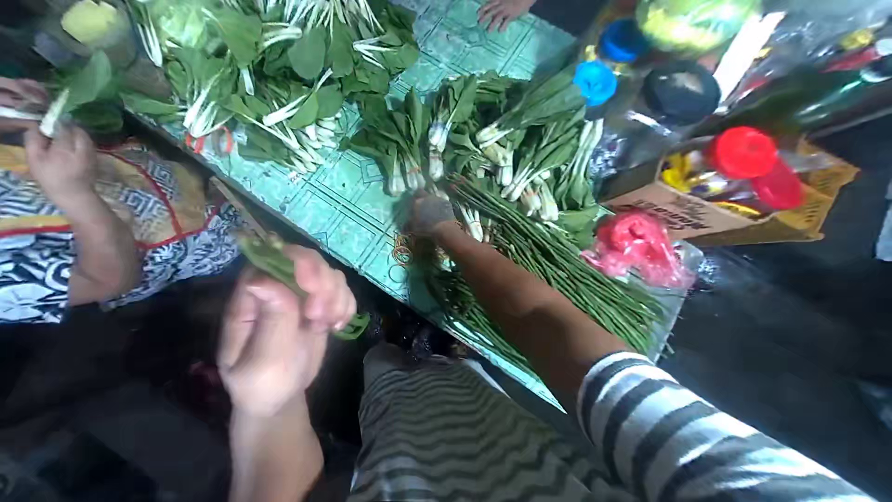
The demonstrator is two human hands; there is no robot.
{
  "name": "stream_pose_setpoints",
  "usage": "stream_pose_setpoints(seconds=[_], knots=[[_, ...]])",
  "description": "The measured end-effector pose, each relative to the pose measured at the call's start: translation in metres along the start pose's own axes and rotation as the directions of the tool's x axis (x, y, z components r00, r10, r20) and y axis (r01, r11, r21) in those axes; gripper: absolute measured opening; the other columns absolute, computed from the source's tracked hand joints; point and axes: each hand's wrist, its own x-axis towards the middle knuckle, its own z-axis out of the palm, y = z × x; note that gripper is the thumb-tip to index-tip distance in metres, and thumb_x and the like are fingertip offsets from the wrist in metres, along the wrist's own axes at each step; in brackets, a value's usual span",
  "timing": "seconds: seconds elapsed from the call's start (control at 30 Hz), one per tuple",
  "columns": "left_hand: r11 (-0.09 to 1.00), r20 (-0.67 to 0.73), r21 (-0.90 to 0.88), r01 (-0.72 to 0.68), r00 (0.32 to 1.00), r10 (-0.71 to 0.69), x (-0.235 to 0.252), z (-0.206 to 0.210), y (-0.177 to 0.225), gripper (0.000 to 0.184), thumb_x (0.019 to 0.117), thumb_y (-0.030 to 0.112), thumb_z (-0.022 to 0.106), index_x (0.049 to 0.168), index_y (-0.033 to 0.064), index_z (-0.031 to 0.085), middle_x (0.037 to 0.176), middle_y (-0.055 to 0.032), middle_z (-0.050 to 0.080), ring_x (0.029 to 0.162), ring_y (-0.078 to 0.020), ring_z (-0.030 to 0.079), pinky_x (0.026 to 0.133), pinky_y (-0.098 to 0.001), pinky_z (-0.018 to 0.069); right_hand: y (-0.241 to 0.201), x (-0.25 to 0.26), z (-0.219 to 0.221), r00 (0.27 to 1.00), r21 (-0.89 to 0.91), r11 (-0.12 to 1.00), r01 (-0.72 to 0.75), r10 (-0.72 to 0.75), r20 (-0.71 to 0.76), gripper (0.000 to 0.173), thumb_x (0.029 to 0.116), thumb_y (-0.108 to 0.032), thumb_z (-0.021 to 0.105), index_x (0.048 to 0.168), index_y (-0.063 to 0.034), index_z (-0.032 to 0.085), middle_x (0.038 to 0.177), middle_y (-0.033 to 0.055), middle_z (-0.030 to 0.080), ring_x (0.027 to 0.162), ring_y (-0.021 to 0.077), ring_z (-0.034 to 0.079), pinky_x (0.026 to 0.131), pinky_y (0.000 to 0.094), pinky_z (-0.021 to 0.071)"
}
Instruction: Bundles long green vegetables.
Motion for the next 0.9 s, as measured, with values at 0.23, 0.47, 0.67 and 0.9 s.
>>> stream_pose_setpoints(seconds=[0.23,0.47,0.67,0.9], knots=[[0.978,0.059,-0.065,0.197,0.979,-0.193,0.006,-0.029,-0.059,0.033,0.1096,0.042,0.042,0.104,0.0146,0.059,0.074,0.0057,0.048,0.059,-0.0061,0.047,0.057,-0.0244,0.0454,0.018,-0.014,-0.004,0.971,0.328,0.94,0.099,-0.018,-0.24,0.031,0.0994,-0.023,0.059,0.119,-0.0007,0.068,0.122,0.0203,0.067,0.119,0.0363,0.063,0.102,0.0567,0.0508],[0.951,0.183,-0.005,0.31,0.935,-0.304,0.019,-0.008,-0.105,0.032,0.1112,0.038,0.038,0.105,0.0132,0.058,0.073,0.0066,0.047,0.059,-0.0047,0.045,0.055,-0.0228,0.0436,0.037,-0.15,-0.08,0.865,0.877,0.104,0.469,0.144,-0.48,0.019,0.1012,-0.012,0.057,0.12,-0.0178,0.056,0.099,0.0017,0.071,0.091,0.0159,0.07,0.087,0.0391,0.0585],[0.929,0.332,-0.007,0.37,0.877,-0.347,0.004,0.053,-0.114,0.031,0.1113,0.035,0.039,0.102,0.0124,0.058,0.073,0.0066,0.048,0.059,-0.0043,0.046,0.055,-0.022,0.0434,0.064,-0.28,-0.153,0.646,0.631,-0.273,0.726,-0.042,-0.762,0.024,0.0966,-0.001,0.058,0.109,-0.0213,0.057,0.102,0.0054,0.071,0.07,0.0192,0.069,0.073,0.0449,0.0639],[0.917,0.452,0.156,0.367,0.799,-0.397,-0.052,0.151,-0.129,0.029,0.1123,0.028,0.036,0.103,0.011,0.057,0.074,0.0061,0.049,0.06,-0.0044,0.045,0.054,-0.0221,0.0422,0.102,-0.363,-0.129,0.62,0.573,0.308,0.759,-0.075,-0.781,0.058,0.0702,-0.015,0.093,0.109,-0.014,0.05,0.108,0.0101,0.073,0.097,0.0305,0.076,0.08,0.0466,0.0674]])
